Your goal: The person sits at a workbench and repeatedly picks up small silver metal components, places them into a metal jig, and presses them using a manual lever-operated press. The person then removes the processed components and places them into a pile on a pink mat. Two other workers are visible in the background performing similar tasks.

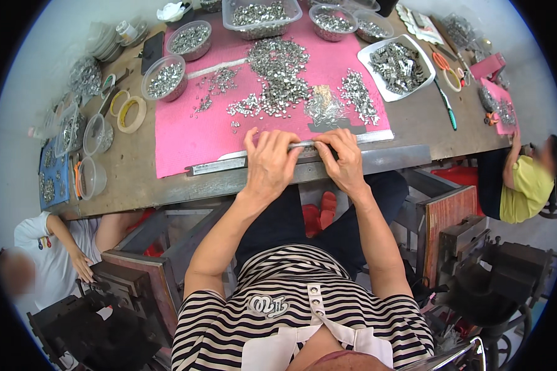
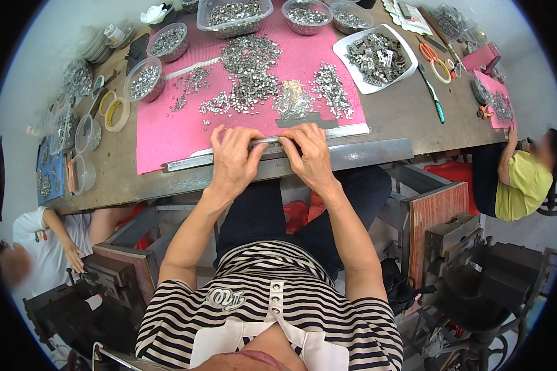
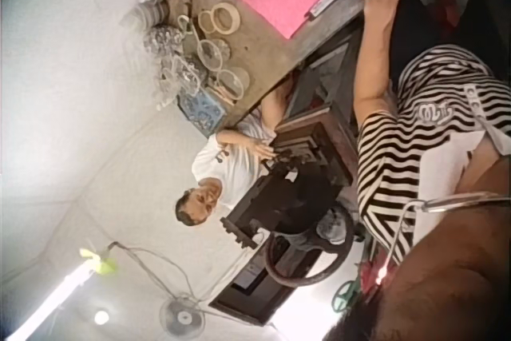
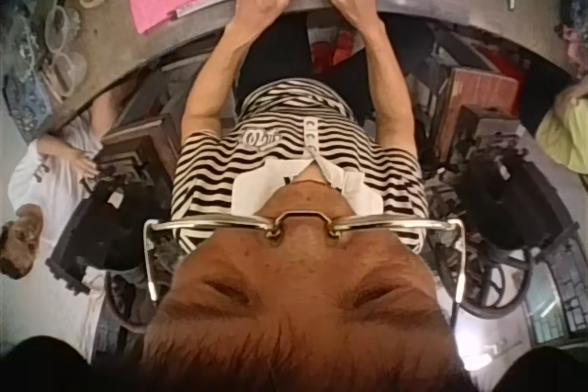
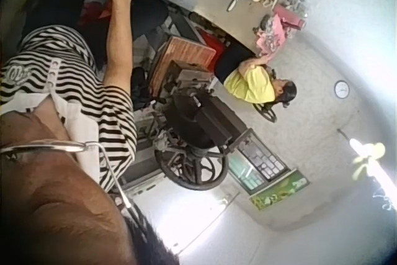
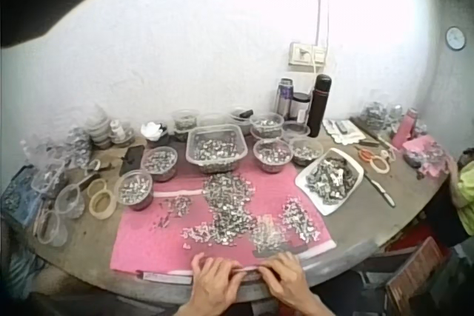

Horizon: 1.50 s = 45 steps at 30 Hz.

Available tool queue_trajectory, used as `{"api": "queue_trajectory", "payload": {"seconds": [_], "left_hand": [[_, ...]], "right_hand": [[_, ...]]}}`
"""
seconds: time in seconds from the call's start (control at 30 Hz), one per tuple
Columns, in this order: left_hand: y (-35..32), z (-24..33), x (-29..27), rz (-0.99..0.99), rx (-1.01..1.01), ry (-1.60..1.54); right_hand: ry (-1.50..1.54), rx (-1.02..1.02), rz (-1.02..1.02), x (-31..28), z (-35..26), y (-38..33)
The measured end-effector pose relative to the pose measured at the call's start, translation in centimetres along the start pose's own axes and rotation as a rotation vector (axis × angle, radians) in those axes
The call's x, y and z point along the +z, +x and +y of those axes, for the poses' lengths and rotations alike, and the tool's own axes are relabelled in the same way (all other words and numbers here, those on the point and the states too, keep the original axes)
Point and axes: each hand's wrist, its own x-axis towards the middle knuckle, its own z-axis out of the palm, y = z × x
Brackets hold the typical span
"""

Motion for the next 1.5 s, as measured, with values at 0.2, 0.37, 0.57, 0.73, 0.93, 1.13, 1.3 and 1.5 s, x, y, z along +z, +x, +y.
{"api": "queue_trajectory", "payload": {"seconds": [0.2, 0.37, 0.57, 0.73, 0.93, 1.13, 1.3, 1.5], "left_hand": [[-3.4, -4.5, -7.4, 0.12, -0.107, 0.09], [-7.8, -7.0, -10.5, 0.076, -0.163, 0.416], [-7.0, -5.3, -13.2, 0.071, -0.146, 0.179], [-2.0, 1.9, -11.5, -0.06, -0.001, -0.083], [0.2, 0.9, -0.5, -0.074, 0.215, 0.096], [-1.7, -0.4, -0.4, -0.014, 0.133, 0.228], [-2.1, -0.4, 0.1, 0.027, 0.141, 0.222], [-4.2, -0.8, 1.1, 0.067, 0.185, 0.124]], "right_hand": [[0.033, 0.061, 0.166, -0.2, 0.4, -0.6], [-0.007, 0.036, 0.219, 0.1, 0.0, -0.3], [-0.064, 0.115, 0.347, -1.5, 2.0, -1.7], [-0.022, 0.147, 0.319, -1.5, 2.0, -1.5], [-0.317, 0.008, 0.165, -2.9, 2.1, -3.3], [0.259, 0.376, 0.235, -1.9, -2.2, -4.1], [0.307, 0.325, 0.294, -1.4, -2.8, -4.3], [0.323, 0.2, 0.295, -1.7, -3.5, -7.5]]}}
